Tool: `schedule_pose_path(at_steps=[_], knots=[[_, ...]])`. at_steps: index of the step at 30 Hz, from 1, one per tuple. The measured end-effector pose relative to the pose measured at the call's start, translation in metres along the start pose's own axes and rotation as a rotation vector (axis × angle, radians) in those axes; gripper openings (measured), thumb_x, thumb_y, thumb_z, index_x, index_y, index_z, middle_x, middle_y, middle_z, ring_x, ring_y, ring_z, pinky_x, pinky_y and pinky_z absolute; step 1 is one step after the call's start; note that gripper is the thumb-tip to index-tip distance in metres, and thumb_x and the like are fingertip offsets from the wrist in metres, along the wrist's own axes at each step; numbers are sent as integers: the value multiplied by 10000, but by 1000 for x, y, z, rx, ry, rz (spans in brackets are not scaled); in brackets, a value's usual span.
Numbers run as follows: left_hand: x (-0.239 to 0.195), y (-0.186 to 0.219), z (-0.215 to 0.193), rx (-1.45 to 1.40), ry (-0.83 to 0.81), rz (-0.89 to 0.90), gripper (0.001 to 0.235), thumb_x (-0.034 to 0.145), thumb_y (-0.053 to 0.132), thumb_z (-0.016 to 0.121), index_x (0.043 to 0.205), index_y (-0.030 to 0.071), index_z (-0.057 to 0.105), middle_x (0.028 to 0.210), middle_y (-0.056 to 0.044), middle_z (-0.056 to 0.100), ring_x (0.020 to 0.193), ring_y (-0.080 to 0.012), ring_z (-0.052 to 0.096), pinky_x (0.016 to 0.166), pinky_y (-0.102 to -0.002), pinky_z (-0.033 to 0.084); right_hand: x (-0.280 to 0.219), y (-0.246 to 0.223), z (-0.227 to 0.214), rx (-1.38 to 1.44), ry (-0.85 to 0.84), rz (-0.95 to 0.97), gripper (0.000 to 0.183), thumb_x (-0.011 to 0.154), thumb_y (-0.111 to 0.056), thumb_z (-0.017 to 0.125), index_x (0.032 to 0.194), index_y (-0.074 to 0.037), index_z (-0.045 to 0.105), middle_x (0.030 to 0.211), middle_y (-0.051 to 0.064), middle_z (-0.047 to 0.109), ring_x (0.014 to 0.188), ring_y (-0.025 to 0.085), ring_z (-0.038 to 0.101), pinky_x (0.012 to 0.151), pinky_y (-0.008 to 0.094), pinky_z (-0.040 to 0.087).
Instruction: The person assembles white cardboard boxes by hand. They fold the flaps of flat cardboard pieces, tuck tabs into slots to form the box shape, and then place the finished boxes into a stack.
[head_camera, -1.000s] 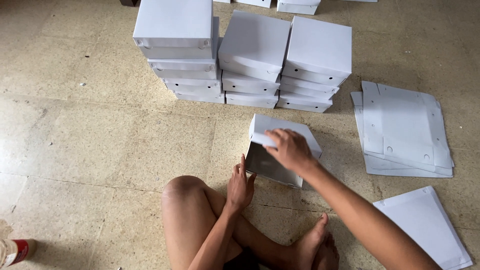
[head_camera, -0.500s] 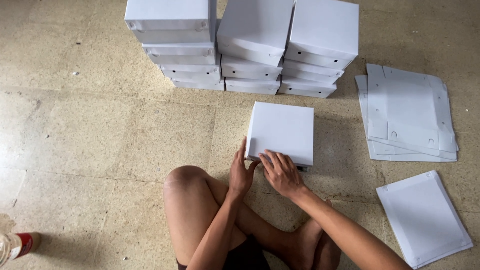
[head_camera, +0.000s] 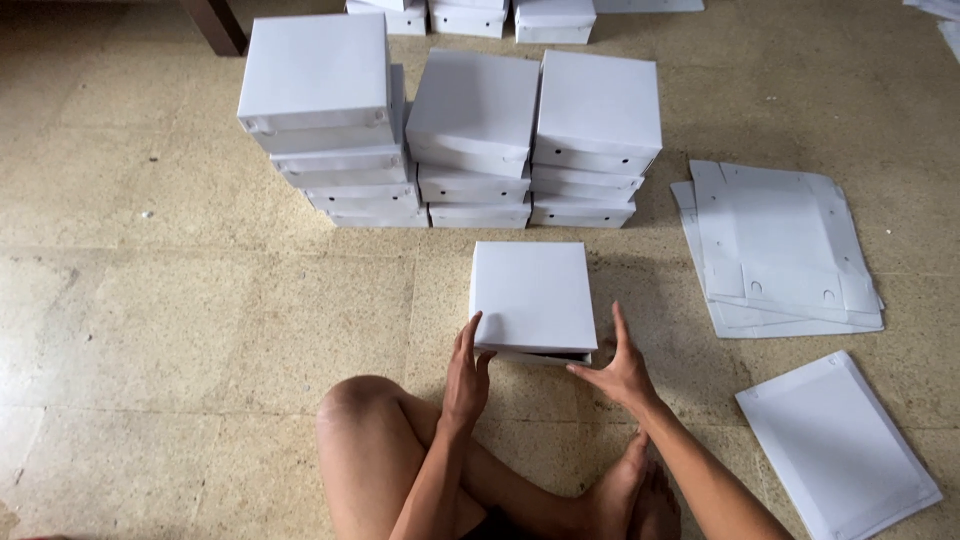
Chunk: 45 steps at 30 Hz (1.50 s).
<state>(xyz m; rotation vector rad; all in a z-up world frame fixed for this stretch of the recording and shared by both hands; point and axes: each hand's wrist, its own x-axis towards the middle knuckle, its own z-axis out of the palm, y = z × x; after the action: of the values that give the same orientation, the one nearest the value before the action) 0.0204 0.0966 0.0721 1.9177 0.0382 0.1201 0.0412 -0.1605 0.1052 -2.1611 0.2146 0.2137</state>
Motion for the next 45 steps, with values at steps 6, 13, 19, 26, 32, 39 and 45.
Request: schedule_pose_path(at_steps=[6, 13, 19, 26, 32, 39, 45], knots=[[1, -25, 8, -213, 83, -157, 642, 864, 30, 728, 1428, 153, 448, 1473, -315, 297, 1282, -634, 425, 1003, -676, 486, 34, 35, 24, 46, 105, -161, 841, 588, -326, 999, 1317, -75, 664, 1148, 153, 691, 1076, 262, 683, 958, 373, 533], [-14, 27, -18, -42, 13, -138, 543, 989, 544, 487, 971, 8, 571, 1589, -318, 175, 1415, -654, 162, 1096, -755, 260, -18, -76, 23, 14, 46, -527, 659, 719, -320, 916, 1329, -266, 673, 1428, 243, 428, 1304, 450, 504, 1067, 515, 460], [-10, 49, -43, -110, 97, 385, 684, 883, 189, 480, 1527, 33, 310, 1546, -262, 317, 1488, -529, 156, 1146, -662, 264, -21, -81, 47, -56, -30, -754, 597, 840, -221, 816, 1401, -236, 611, 1467, 229, 443, 1337, 415, 495, 1063, 504, 444], [-19, 50, -45, 13, -6, 329, 605, 959, 151, 605, 1526, 99, 401, 1561, -335, 268, 1371, -581, 349, 1053, -690, 382, -16, -74, 49, -223, -12, -752, 615, 842, -271, 806, 1420, -254, 595, 1462, 271, 455, 1251, 446, 565, 976, 534, 515], [-25, 31, -32, 49, 5, 345, 609, 984, 106, 561, 1552, 91, 342, 1579, -305, 280, 1415, -536, 314, 1097, -617, 371, -22, -76, 60, -202, -22, -687, 651, 839, -171, 800, 1444, -240, 569, 1441, 304, 463, 1200, 443, 596, 965, 530, 538], [-27, 22, -29, -276, 91, 325, 556, 982, 191, 493, 1483, -8, 356, 1543, -357, 283, 1367, -551, 390, 1052, -690, 404, -42, -116, 49, 58, -195, -561, 741, 870, -204, 717, 1531, -108, 396, 1381, 251, 501, 1244, 422, 564, 997, 525, 513], [-17, -12, -12, -818, 187, 18, 847, 941, 533, 453, 1540, -46, 297, 1061, -141, 446, 1094, -267, 417, 1001, -553, 464, -39, -113, 57, 320, -208, -101, 878, 887, -439, 672, 1596, -116, 267, 1473, 276, 282, 1437, 481, 300, 1164, 541, 328]])
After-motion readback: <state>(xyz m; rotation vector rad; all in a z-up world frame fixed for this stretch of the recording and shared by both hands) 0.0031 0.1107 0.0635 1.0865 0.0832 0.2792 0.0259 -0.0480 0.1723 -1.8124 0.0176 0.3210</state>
